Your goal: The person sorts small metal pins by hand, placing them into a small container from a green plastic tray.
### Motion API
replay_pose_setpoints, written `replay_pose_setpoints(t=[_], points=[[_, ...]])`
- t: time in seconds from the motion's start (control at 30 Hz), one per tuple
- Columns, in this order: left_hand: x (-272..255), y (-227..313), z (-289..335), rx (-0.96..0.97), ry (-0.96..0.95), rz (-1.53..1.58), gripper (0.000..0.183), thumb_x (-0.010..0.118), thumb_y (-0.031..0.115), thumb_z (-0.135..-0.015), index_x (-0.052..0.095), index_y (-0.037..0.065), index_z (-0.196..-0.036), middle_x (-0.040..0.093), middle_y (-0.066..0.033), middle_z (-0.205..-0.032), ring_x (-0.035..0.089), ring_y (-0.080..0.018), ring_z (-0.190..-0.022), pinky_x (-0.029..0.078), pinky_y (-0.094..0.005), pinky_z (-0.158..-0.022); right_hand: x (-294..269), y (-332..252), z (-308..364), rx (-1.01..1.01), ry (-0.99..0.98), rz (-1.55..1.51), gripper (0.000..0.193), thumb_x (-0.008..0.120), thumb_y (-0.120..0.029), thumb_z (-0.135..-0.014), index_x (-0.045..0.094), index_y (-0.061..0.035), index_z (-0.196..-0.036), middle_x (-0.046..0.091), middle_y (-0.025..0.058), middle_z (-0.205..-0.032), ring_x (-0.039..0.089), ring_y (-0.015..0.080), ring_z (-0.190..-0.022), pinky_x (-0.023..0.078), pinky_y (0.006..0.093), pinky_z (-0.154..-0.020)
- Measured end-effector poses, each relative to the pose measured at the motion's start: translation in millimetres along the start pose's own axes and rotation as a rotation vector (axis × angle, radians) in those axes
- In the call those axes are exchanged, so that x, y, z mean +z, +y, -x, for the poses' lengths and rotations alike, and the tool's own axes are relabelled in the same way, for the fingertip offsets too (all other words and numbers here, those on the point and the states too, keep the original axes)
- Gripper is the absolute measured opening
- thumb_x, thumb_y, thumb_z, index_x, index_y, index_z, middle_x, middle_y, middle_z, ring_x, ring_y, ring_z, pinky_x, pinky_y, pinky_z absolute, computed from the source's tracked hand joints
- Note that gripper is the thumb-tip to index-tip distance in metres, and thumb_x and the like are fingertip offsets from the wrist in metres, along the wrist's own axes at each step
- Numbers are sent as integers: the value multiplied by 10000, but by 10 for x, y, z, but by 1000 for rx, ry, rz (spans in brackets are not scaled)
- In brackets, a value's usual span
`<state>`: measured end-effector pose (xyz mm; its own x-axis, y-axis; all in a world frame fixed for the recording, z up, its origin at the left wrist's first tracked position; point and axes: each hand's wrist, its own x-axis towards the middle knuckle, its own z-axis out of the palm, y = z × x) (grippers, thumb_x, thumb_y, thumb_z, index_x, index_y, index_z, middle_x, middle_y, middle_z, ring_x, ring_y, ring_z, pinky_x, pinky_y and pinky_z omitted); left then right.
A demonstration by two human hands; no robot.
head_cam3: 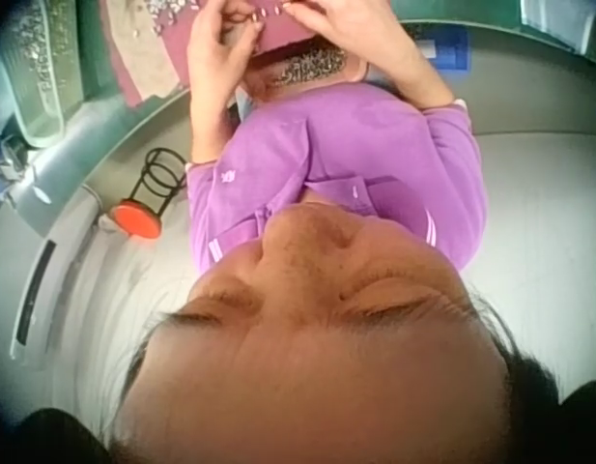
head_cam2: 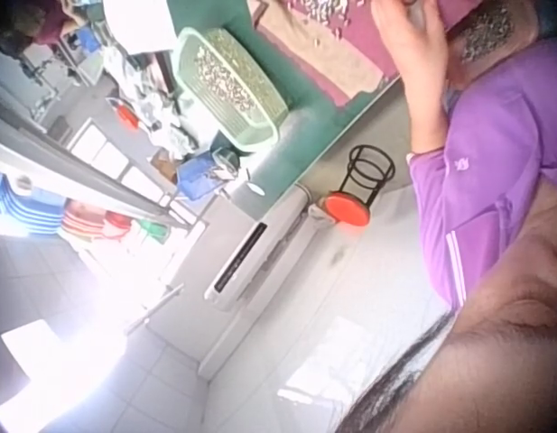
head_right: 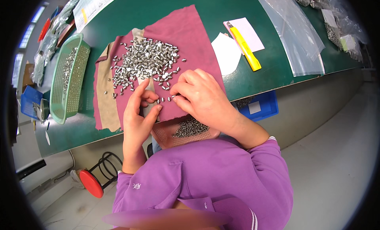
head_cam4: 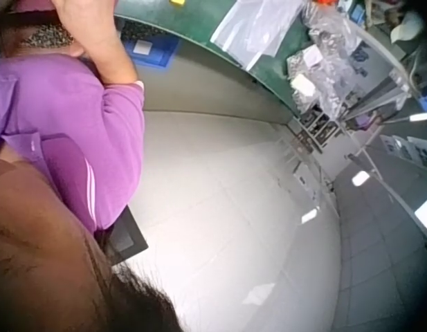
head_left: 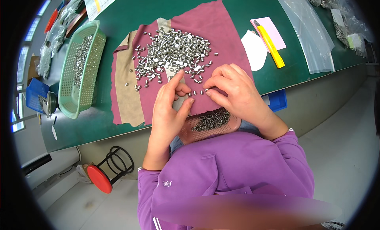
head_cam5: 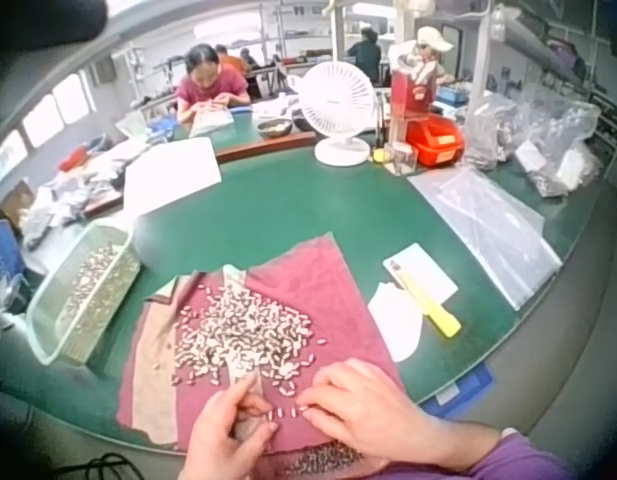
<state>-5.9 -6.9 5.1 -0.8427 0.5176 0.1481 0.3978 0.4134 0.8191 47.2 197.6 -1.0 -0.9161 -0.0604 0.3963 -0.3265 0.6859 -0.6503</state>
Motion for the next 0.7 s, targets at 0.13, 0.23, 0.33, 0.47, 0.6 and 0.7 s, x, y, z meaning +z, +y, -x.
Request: replay_pose_setpoints(t=[0.13, 0.23, 0.33, 0.47, 0.6, 0.7], points=[[25, 3, -14, 53, 46, -63, 713, 733, -78, -746, 524, 75, -1410, 656, -11, -977, 599, -115, -884, 467, -260, -795, -9, -21, -14, 19, 0, 2, 159, 765, -135, -770, 660, -84, -879, 570, 51, -913, 556, 256, -871, 458, 389, -778], [26, -23, -24, 62, 35, -64, 714, 735, -72, -750, 521, 78, -1414, 659, -13, -977, 597, -119, -874, 468, -262, -790, -11, -27, -28, 11, -1, -5, 165, 759, -158, -775, 641, -86, -865, 562, 51, -907, 546, 257, -861, 449, 393, -782], [30, -19, -40, 66, 30, -76, 711, 736, -67, -754, 521, 79, -1416, 659, -12, -973, 600, -116, -880, 469, -261, -786, -12, -15, -35, 16, -6, -6, 177, 766, -175, -772, 642, -90, -866, 564, 48, -910, 548, 257, -860, 449, 391, -783], [39, -39, -41, 38, 35, 7, 667, 723, -58, -785, 520, 56, -1410, 675, -16, -969, 606, -104, -866, 466, -256, -784, 16, 1, -25, 33, 28, -11, 191, 775, -206, -777, 669, -99, -894, 579, 41, -920, 557, 253, -858, 450, 395, -788], [64, -57, -41, 28, 51, 30, 640, 720, -49, -802, 519, 38, -1404, 690, -8, -934, 604, -87, -840, 459, -248, -775, 56, -20, -29, 28, 39, -9, 178, 779, -227, -780, 694, -116, -891, 586, 27, -911, 563, 241, -857, 443, 388, -766], [79, -49, -50, 38, 41, -17, 651, 731, -50, -788, 525, 42, -1399, 679, 9, -892, 596, -79, -826, 448, -240, -758, 70, -34, -17, 50, 30, 37, 156, 779, -230, -770, 706, -132, -866, 586, 12, -893, 561, 226, -851, 424, 379, -748]])
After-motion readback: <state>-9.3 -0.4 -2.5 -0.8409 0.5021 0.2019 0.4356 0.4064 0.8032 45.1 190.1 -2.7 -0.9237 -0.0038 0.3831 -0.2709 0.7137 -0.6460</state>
